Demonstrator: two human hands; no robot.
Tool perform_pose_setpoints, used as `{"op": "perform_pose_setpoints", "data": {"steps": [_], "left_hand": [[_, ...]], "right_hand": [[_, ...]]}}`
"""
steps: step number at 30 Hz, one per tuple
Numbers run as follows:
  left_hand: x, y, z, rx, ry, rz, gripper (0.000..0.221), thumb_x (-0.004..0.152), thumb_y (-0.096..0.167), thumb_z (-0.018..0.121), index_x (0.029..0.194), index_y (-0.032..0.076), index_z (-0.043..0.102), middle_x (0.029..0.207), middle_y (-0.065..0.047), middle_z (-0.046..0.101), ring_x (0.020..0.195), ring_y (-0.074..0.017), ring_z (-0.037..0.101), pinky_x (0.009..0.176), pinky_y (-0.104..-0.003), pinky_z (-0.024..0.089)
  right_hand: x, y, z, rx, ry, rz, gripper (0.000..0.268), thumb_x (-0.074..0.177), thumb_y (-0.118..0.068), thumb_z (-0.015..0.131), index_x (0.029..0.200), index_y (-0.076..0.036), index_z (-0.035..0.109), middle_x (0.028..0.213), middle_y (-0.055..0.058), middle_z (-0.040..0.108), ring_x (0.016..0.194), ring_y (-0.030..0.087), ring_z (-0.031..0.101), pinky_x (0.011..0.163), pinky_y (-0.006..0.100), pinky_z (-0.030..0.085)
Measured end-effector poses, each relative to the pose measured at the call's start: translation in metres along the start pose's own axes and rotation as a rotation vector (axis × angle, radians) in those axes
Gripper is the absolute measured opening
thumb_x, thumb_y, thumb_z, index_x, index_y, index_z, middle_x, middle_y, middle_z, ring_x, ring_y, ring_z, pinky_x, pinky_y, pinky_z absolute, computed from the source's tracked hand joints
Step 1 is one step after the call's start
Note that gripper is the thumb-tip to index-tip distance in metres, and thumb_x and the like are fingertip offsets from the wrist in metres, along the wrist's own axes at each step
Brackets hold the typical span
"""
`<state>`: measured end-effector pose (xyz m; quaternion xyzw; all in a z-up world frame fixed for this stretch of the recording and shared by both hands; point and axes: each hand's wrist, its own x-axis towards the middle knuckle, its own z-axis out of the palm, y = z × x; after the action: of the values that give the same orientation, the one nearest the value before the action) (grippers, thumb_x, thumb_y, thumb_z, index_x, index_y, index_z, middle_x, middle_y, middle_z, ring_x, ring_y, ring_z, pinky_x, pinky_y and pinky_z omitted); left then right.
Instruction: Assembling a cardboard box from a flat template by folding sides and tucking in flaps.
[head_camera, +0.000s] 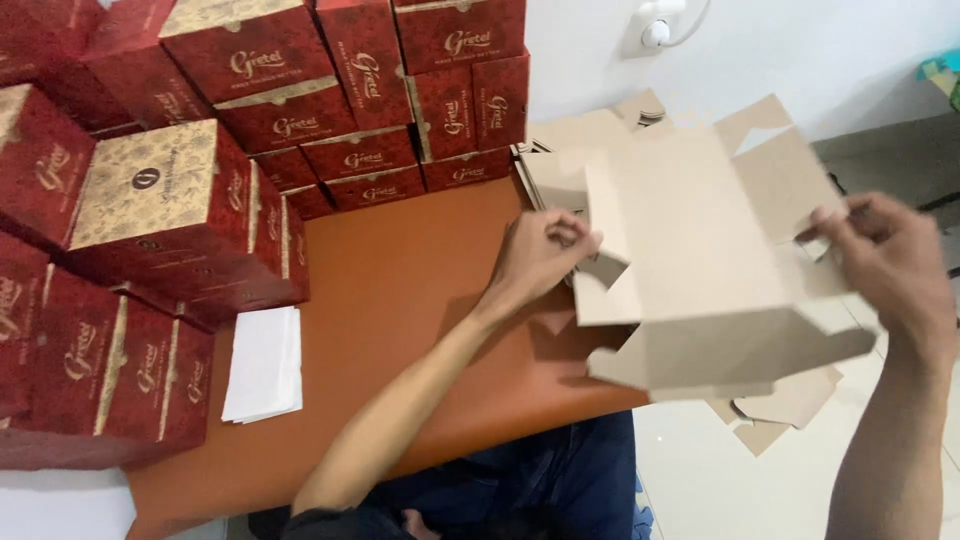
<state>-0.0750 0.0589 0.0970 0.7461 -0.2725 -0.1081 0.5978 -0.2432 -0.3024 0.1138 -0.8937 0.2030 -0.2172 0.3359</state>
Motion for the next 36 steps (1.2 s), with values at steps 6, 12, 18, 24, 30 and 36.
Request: {"op": "perform_pose_setpoints", "data": {"steps": [6, 12, 18, 24, 30, 36], "left_hand": [[-0.086, -0.025, -0.088, 0.172, 0.063, -0.057, 0.024, 0.09, 0.034, 0.083, 0.098, 0.011, 0.08, 0.093, -0.003, 0.084, 0.08, -0.0127, 0.077, 0.073, -0.026, 0.061], [-0.15, -0.059, -0.156, 0.441, 0.378, -0.304, 0.015, 0.085, 0.028, 0.084, 0.095, 0.018, 0.079, 0.085, -0.001, 0.084, 0.068, -0.0191, 0.077, 0.061, -0.029, 0.055], [-0.16, -0.068, -0.176, 0.579, 0.418, -0.495, 0.02, 0.096, 0.026, 0.074, 0.104, 0.009, 0.078, 0.098, -0.008, 0.086, 0.087, -0.0315, 0.081, 0.076, -0.046, 0.063], [-0.161, -0.079, -0.179, 0.655, 0.434, -0.511, 0.025, 0.098, 0.027, 0.074, 0.107, 0.004, 0.076, 0.098, -0.014, 0.085, 0.09, -0.0377, 0.081, 0.077, -0.053, 0.063], [-0.193, -0.045, -0.15, 0.82, 0.44, -0.106, 0.048, 0.096, 0.023, 0.079, 0.136, 0.002, 0.063, 0.127, -0.022, 0.064, 0.113, -0.0436, 0.069, 0.093, -0.059, 0.055], [-0.233, -0.06, -0.095, 0.895, 0.188, 0.103, 0.08, 0.09, 0.07, 0.069, 0.149, 0.017, 0.062, 0.163, -0.007, 0.051, 0.149, -0.0299, 0.043, 0.116, -0.058, 0.03]], "right_hand": [[-0.048, -0.106, 0.061, 0.14, -0.338, 0.159, 0.02, 0.104, -0.022, 0.073, 0.109, -0.004, 0.07, 0.1, 0.013, 0.085, 0.092, 0.019, 0.076, 0.071, 0.033, 0.052], [-0.056, -0.156, 0.155, 0.225, -0.579, 0.102, 0.033, 0.103, -0.02, 0.07, 0.127, 0.002, 0.066, 0.115, 0.036, 0.076, 0.1, 0.052, 0.076, 0.081, 0.059, 0.064], [-0.051, -0.15, 0.24, -0.244, -0.514, -0.068, 0.045, 0.099, -0.045, 0.072, 0.126, -0.009, 0.072, 0.109, 0.016, 0.084, 0.106, 0.043, 0.078, 0.092, 0.059, 0.063], [-0.052, -0.149, 0.269, -0.394, -0.404, -0.074, 0.047, 0.104, -0.047, 0.069, 0.134, -0.011, 0.07, 0.109, 0.017, 0.081, 0.105, 0.043, 0.078, 0.086, 0.06, 0.064], [-0.102, -0.216, 0.215, -0.135, -0.325, -0.214, 0.062, 0.103, -0.027, 0.068, 0.159, -0.006, 0.053, 0.123, 0.032, 0.072, 0.127, 0.054, 0.064, 0.108, 0.061, 0.052], [-0.173, -0.181, 0.181, -0.121, -0.16, -0.02, 0.057, 0.102, -0.041, 0.066, 0.152, -0.015, 0.061, 0.13, 0.014, 0.072, 0.133, 0.032, 0.058, 0.101, 0.054, 0.051]]}}
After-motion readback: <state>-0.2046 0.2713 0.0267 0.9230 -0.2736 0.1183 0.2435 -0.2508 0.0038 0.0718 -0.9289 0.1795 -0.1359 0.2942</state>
